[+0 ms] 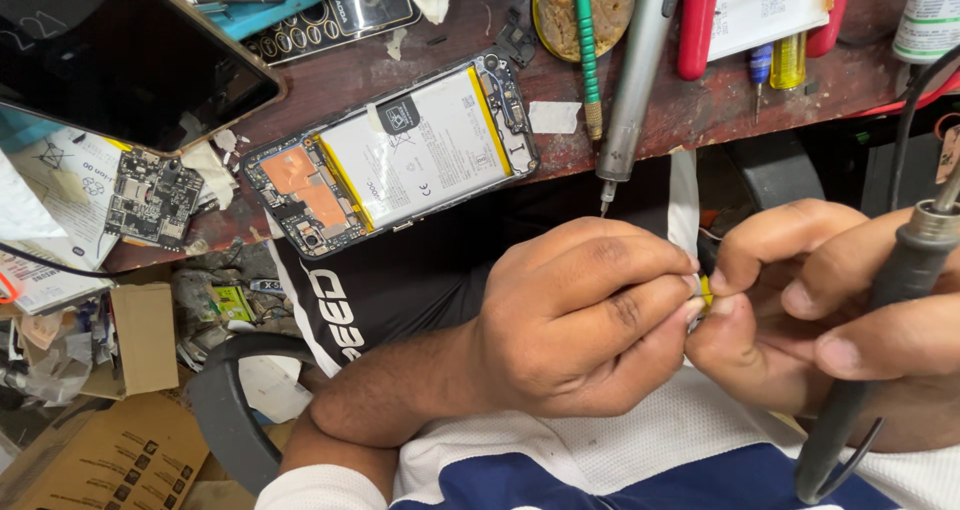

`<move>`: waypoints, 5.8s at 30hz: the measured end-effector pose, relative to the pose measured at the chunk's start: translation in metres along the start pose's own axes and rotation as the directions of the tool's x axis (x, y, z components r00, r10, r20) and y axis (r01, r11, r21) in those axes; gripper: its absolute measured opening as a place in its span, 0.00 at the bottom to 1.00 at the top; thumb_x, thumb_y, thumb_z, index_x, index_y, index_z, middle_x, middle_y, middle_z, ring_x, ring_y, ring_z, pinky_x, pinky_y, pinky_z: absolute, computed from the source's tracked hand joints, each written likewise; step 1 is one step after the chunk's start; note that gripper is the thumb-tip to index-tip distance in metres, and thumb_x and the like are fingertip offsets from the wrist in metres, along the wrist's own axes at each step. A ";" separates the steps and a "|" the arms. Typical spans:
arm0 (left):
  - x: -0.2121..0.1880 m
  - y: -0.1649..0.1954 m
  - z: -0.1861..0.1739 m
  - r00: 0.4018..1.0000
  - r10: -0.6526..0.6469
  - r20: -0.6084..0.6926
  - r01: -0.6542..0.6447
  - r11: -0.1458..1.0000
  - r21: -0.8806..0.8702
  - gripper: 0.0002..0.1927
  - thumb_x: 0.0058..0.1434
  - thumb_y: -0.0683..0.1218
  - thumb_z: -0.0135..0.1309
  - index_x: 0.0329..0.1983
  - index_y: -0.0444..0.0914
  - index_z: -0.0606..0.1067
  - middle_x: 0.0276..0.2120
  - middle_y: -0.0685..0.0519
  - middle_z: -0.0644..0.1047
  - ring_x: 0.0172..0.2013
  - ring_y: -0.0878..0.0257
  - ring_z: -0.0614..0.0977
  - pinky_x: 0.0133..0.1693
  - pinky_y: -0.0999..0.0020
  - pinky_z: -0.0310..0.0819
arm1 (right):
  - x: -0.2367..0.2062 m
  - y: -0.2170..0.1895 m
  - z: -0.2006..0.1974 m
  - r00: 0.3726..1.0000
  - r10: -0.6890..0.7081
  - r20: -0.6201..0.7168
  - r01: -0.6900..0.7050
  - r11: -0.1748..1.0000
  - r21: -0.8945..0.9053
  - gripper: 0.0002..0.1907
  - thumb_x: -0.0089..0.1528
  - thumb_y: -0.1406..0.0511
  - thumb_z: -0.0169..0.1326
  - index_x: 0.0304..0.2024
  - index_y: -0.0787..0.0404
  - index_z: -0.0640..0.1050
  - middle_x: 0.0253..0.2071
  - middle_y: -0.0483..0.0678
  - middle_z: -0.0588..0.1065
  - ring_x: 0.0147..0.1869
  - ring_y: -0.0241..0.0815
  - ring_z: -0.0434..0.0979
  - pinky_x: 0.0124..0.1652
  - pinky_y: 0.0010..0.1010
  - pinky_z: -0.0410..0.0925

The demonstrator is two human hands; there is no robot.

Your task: The person solders a small component onto a wire and a phone part using a soldering iron, then works on an opened smartphone, using tweezers and a screwdriver on its internals before handling the phone body.

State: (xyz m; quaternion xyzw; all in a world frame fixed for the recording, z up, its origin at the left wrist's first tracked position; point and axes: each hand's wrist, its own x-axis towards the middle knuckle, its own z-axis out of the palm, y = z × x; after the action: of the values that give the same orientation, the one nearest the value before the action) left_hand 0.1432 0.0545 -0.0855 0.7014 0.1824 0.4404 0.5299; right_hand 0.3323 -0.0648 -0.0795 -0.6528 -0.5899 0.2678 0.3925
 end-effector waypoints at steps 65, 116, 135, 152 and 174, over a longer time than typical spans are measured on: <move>0.034 -0.038 -0.004 0.963 -0.230 -0.140 0.254 0.599 0.760 0.03 0.74 0.42 0.57 0.47 0.38 0.76 0.40 0.51 0.70 0.44 0.55 0.73 0.47 0.60 0.68 | 0.058 0.030 0.001 0.992 0.086 -0.096 -0.068 0.982 0.176 0.09 0.69 0.79 0.59 0.50 0.71 0.75 0.50 0.55 0.73 0.49 0.42 0.83 0.47 0.21 0.78; 0.046 -0.045 0.000 0.999 -0.048 -0.013 0.040 0.603 0.797 0.05 0.61 0.38 0.63 0.38 0.36 0.78 0.37 0.52 0.67 0.41 0.56 0.72 0.44 0.57 0.63 | 0.055 0.037 -0.002 0.998 0.006 -0.060 0.014 0.947 0.321 0.06 0.74 0.74 0.49 0.54 0.69 0.71 0.48 0.57 0.74 0.47 0.42 0.82 0.49 0.28 0.80; 0.048 -0.045 0.004 0.998 -0.067 -0.004 0.042 0.582 0.812 0.05 0.62 0.39 0.64 0.39 0.35 0.79 0.37 0.52 0.67 0.40 0.56 0.72 0.43 0.58 0.63 | 0.056 0.034 -0.002 0.998 0.009 -0.060 0.010 0.952 0.307 0.07 0.74 0.76 0.49 0.54 0.70 0.71 0.48 0.57 0.74 0.47 0.42 0.82 0.50 0.27 0.79; 0.017 -0.007 0.016 0.824 -0.533 -0.192 0.469 0.832 -0.296 0.07 0.71 0.40 0.64 0.49 0.32 0.81 0.39 0.52 0.80 0.36 0.71 0.77 0.41 0.80 0.71 | 0.009 0.085 -0.001 0.936 0.329 -0.125 -0.092 0.572 0.815 0.22 0.79 0.56 0.51 0.59 0.71 0.72 0.50 0.60 0.78 0.50 0.52 0.82 0.51 0.39 0.79; -0.005 -0.017 0.025 0.888 -0.454 -0.079 0.367 0.801 -0.473 0.05 0.74 0.38 0.63 0.50 0.32 0.79 0.49 0.46 0.83 0.47 0.64 0.84 0.52 0.74 0.81 | -0.023 0.074 -0.001 0.952 0.283 -0.115 -0.069 0.564 0.823 0.21 0.84 0.53 0.40 0.54 0.64 0.72 0.46 0.60 0.77 0.51 0.56 0.85 0.52 0.44 0.81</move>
State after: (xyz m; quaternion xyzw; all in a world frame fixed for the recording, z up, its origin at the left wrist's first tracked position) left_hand 0.1649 0.0427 -0.1043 0.4596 0.2741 0.4088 0.7393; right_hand 0.3707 -0.0868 -0.1431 -0.4838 -0.2830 0.4665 0.6843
